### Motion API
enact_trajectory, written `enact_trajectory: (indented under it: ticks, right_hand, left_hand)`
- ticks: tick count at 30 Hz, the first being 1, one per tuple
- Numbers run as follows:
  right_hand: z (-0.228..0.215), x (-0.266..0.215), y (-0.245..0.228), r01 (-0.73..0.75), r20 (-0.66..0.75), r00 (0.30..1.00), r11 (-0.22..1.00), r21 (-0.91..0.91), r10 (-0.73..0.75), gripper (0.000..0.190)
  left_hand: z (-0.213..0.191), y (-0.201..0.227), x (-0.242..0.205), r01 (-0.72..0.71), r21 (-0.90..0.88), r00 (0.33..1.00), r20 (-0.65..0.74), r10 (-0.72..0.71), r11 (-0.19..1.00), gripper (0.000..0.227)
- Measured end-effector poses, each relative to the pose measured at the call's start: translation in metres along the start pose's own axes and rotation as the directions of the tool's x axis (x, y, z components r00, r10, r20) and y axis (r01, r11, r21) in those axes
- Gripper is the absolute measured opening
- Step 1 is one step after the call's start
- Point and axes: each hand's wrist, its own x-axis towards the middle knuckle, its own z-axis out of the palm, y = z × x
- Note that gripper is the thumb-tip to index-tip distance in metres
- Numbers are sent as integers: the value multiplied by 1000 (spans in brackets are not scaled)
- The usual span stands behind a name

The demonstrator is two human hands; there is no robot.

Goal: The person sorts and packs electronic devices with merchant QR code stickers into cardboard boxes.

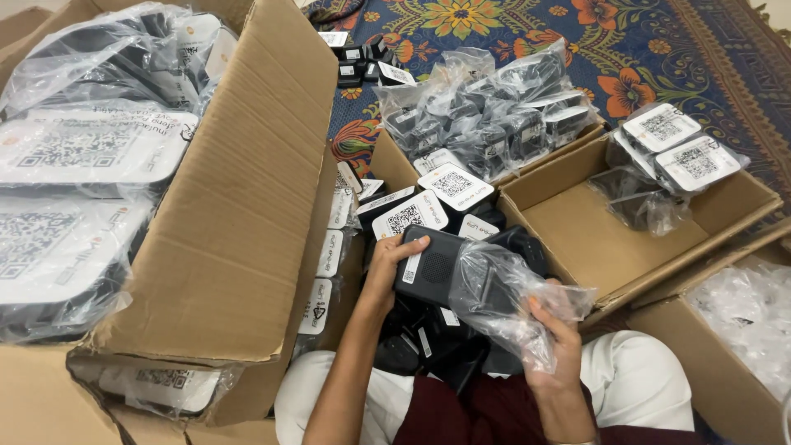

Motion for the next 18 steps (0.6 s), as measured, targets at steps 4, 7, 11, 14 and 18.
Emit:
enact_trajectory:
  ticks: [4, 7, 11, 14, 18]
  right_hand:
    - [-25, 1, 7, 62, -26, 998, 991, -116, -65, 41]
    - [-23, -3, 2, 198, 157, 973, 960, -198, -169, 18]
    - [27, -12, -19, 94, 48, 995, 987, -127, -88, 24]
    - [19, -11, -22, 105, 180, 981, 981, -162, -76, 26]
    - [-3, -13, -30, -108, 532, 840, 994, -33, 109, 20]
  left_hand:
    - [3, 2, -2, -34, 0, 999, 5, 34, 999, 30]
    - [-2, -3, 1, -52, 74, 998, 51, 48, 996, 30]
    - [2, -16, 1, -119, 349, 983, 172, 61, 930, 30]
    - [10, -22, 4, -185, 588, 982, 140, 126, 788, 31]
    - [4, -25, 16, -78, 499, 957, -205, 205, 863, 33]
